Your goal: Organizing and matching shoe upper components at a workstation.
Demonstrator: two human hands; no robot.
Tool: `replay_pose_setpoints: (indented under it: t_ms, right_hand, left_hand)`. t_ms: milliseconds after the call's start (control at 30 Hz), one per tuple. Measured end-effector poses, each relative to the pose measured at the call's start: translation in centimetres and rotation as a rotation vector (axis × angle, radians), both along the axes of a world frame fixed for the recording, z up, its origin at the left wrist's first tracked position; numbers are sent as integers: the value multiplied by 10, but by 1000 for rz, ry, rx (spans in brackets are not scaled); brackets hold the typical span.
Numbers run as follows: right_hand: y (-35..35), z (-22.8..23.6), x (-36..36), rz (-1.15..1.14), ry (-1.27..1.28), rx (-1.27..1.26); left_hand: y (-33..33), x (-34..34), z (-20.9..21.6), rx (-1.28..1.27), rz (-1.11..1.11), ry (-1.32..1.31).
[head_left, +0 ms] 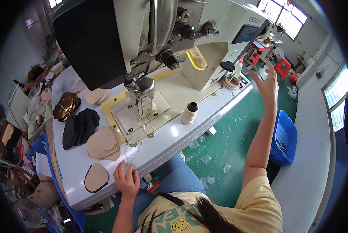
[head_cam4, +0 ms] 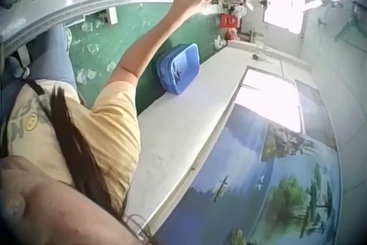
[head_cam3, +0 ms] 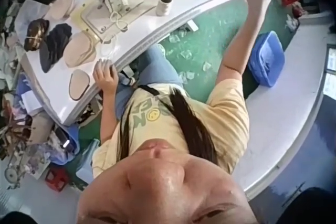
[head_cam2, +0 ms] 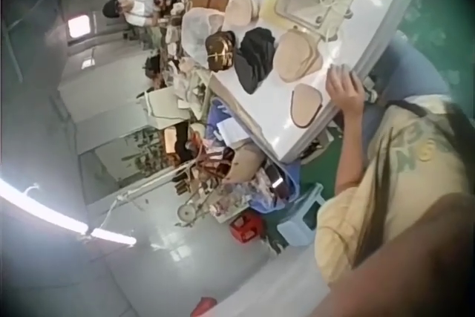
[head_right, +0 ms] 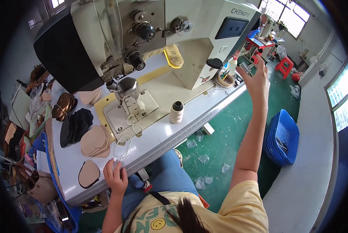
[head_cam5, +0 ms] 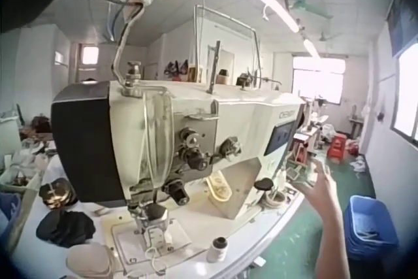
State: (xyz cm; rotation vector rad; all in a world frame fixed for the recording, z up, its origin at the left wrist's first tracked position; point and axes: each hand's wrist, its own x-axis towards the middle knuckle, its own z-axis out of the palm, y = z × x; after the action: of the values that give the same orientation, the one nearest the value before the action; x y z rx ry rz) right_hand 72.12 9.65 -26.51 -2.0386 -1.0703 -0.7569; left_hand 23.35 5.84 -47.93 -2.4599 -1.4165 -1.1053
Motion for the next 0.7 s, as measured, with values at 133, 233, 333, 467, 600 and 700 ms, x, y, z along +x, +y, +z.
replay_pose_setpoints:
  t_ms: [133, 233, 333, 467, 600, 700]
  right_hand:
    - [-5, -27, -9, 100, 108, -232]
    - [7, -70, -59, 467, 203, -119]
    - [15, -94, -130, 591, 297, -75]
    - [-3, -139, -134, 450, 494, -40]
    - [-29, -167, -144, 368, 549, -414]
    - [-37, -172, -149, 386, 512, -624]
  left_hand:
    - [-2, -4, -3, 24, 30, 40]
    - [-3, -2, -3, -2, 23, 13]
    - [-4, -4, -4, 0, 41, 7]
    - [-4, -4, -5, 0, 45, -33]
    - [-4, -2, -4, -2, 45, -27]
    - [-5, -4, -3, 3, 26, -5]
